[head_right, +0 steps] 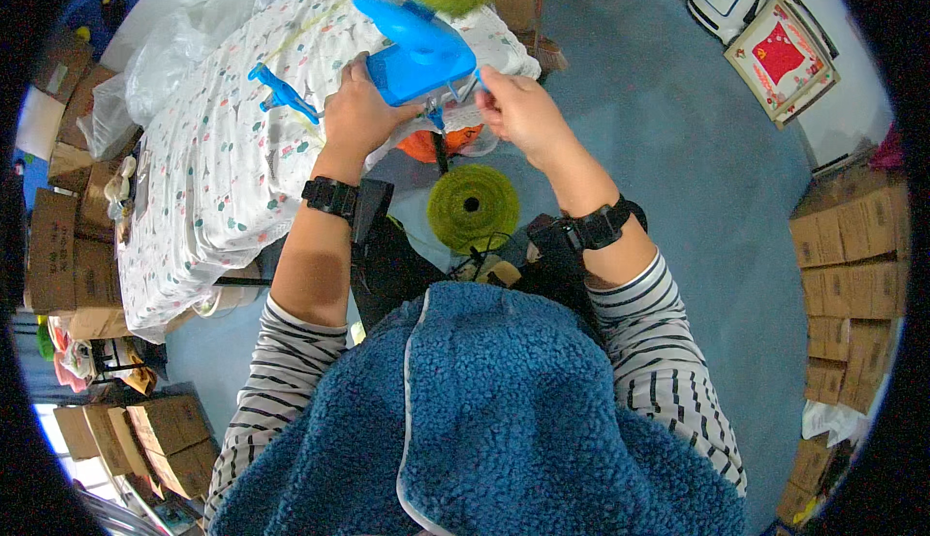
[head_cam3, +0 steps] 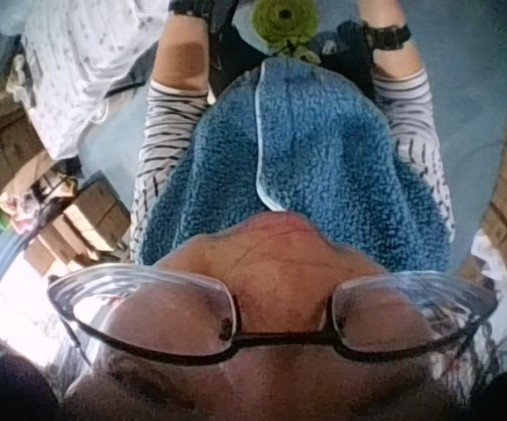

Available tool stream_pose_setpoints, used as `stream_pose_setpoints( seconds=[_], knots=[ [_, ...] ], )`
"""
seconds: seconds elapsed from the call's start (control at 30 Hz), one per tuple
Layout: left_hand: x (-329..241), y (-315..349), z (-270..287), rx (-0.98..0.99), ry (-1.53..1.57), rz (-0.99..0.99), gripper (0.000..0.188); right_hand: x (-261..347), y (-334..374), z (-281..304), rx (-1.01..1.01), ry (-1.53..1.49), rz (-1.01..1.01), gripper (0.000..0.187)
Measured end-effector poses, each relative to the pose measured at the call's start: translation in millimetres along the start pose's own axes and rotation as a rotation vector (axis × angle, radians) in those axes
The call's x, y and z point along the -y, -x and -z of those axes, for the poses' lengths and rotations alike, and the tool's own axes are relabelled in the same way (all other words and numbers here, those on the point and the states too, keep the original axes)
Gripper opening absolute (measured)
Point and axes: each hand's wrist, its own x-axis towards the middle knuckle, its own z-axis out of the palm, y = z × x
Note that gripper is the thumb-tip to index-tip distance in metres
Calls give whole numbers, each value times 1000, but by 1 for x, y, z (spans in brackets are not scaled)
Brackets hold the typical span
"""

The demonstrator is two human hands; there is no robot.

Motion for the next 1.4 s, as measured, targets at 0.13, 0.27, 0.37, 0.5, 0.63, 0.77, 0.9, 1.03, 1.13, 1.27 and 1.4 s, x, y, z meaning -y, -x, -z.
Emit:
stream_pose_setpoints(
  seconds=[0.13, 0.27, 0.37, 0.5, 0.63, 0.77, 0.9, 1.03, 1.13, 1.27, 1.4],
  knots=[
    [2, 1, -1, 16, 15, -17, 106, -5, -3, -30, 66, 142, 57, 45],
    [0, -1, -2, -1, -10, 0, 106, -25, -7, -55, 122, 236, 44, 49],
    [-1, -1, -1, 6, -16, -2, 106, -44, -5, -57, 190, 218, 44, 49],
    [0, 0, 1, 43, -24, 4, 107, -77, -15, -51, 132, 397, 2, 49],
    [1, 0, 0, 35, 12, 6, 107, -97, -14, -25, 41, 358, -52, 47],
    [2, 1, 2, 32, 42, 8, 104, -84, -9, 6, 17, 117, -240, 43],
    [2, 0, 4, -10, 30, -14, 103, -58, -2, 23, -64, 25, -221, 42],
    [1, 2, 2, 0, 6, 5, 104, -32, 1, 22, -121, -6, -107, 44],
    [3, 2, 2, -3, 16, -9, 106, -13, 3, 11, -158, 35, -50, 45],
    [3, 2, 0, -8, 34, -11, 106, 2, 5, -14, -3, -5, 27, 46],
    [4, 6, -1, -39, 18, 11, 105, -4, 4, -44, 110, -69, -11, 46]
  ],
)
